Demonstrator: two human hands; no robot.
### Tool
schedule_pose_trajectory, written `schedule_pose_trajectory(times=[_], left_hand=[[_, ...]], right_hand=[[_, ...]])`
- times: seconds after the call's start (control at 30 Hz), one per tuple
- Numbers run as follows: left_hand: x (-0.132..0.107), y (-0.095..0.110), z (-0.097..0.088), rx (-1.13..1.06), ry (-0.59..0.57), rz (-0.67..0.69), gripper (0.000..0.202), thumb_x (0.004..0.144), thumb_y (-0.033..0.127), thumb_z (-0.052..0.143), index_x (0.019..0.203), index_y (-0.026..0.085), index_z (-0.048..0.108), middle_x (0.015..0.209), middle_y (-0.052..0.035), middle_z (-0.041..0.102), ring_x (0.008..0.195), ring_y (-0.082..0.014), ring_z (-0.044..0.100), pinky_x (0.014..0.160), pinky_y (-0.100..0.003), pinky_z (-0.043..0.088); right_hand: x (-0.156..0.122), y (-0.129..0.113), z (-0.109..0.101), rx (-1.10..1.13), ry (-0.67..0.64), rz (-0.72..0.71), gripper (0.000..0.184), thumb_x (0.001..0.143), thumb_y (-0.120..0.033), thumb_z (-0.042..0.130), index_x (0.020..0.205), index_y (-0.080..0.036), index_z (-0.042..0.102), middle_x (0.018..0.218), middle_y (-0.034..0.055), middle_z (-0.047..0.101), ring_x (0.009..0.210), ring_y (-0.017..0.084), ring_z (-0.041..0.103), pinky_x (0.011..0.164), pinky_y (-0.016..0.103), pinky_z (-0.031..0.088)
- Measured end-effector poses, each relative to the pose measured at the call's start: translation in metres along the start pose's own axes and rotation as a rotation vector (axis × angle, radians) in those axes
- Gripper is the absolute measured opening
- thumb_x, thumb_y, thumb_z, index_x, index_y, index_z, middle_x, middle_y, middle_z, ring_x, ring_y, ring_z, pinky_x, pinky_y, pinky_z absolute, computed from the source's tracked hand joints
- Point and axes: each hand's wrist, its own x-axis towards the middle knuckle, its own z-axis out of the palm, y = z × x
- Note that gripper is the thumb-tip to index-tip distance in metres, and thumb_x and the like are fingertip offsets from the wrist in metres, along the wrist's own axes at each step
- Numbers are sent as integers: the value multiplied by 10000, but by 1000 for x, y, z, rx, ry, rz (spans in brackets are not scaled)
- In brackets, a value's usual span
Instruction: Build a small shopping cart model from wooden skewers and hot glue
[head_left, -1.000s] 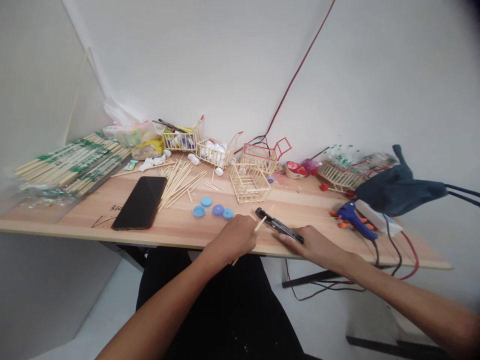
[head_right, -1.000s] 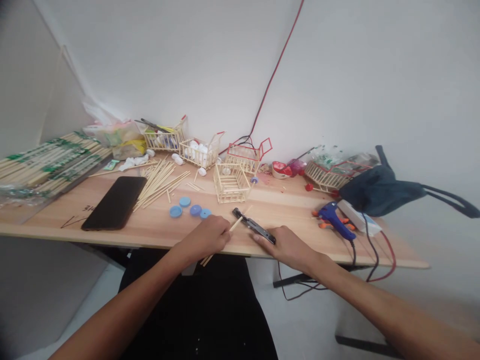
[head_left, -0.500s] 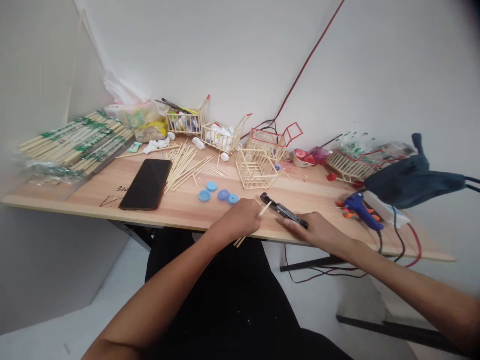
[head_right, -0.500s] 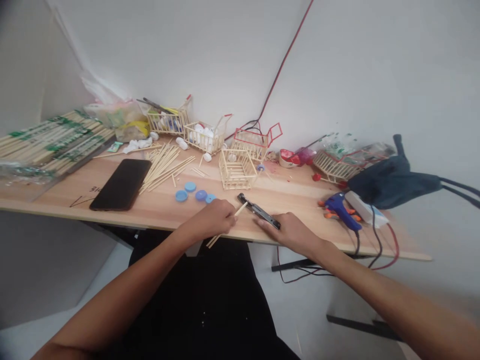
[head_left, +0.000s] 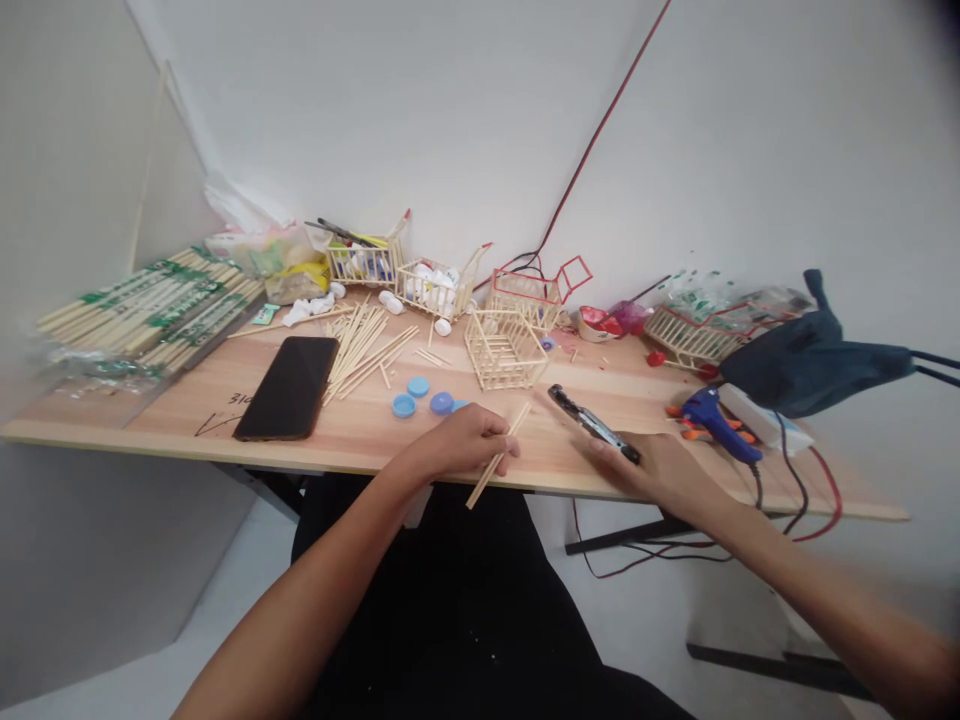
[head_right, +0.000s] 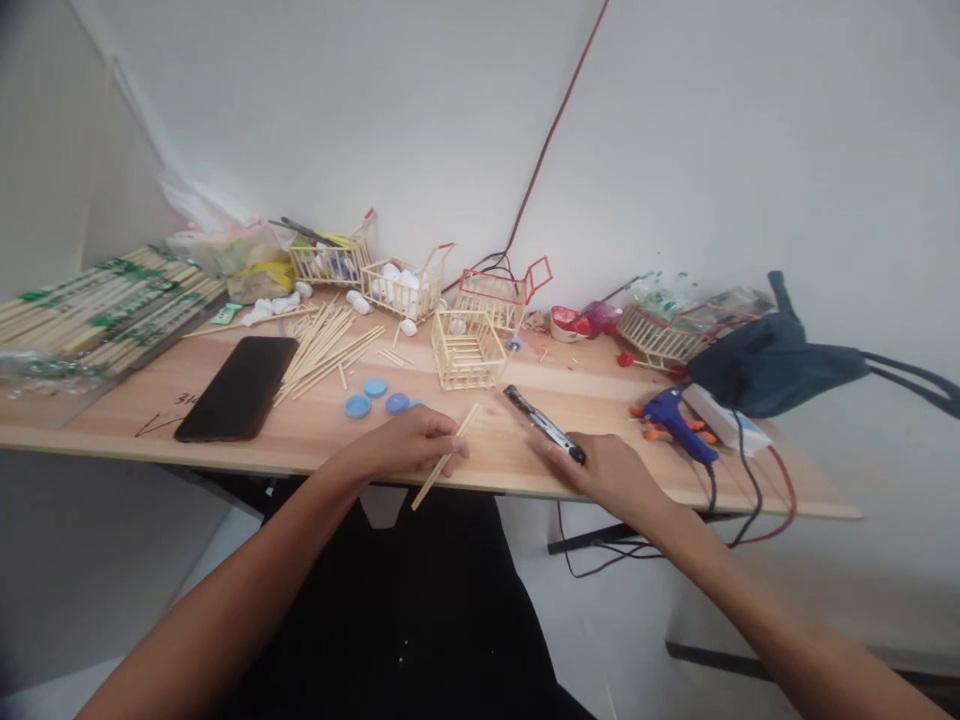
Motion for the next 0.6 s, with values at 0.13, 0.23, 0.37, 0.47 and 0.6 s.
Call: schedule_pose_trajectory(times=[0.13, 0.23, 0.37, 0.47, 0.6], left_hand=[[0, -5, -3, -269, -20, -43, 221, 827, 329, 586, 834, 109, 610, 633, -20, 659, 449, -49, 388, 443, -186, 301], [0, -9, -4, -392, 48, -68, 210, 812, 310, 619, 842, 103, 600, 688, -56, 684, 465, -41, 395, 430, -172, 293], [2, -15, -6, -536, 100, -22, 241, 784, 329, 669, 806, 103, 590, 727, -89, 695, 501, -44, 431, 429, -160, 303], [3, -19, -6, -559, 121, -13, 242, 766, 331, 687, 777, 110, 589, 728, -93, 699, 496, -42, 430, 423, -156, 297], [4, -19, -4, -569, 153, -19, 240, 749, 335, 693, 745, 116, 595, 711, -95, 701, 469, -43, 421, 408, -166, 282]], right_hand=[[11, 15, -8, -176, 82, 179, 697, 897, -700, 223, 921, -157, 658, 799, 174, 695, 776, 334, 659, 623, 350, 388], [24, 25, -9, -221, 96, 251, 743, 871, -744, 207, 970, -146, 637, 841, 196, 687, 810, 369, 653, 619, 377, 392], [41, 38, 3, -316, 199, 238, 708, 869, -725, 288, 992, -113, 621, 917, 216, 667, 869, 362, 629, 662, 388, 409], [51, 48, 13, -376, 276, 210, 671, 867, -702, 356, 987, -98, 624, 948, 217, 646, 893, 341, 611, 717, 388, 417], [58, 59, 23, -371, 327, 149, 687, 855, -721, 366, 1009, -106, 629, 986, 200, 629, 906, 335, 602, 749, 395, 426]])
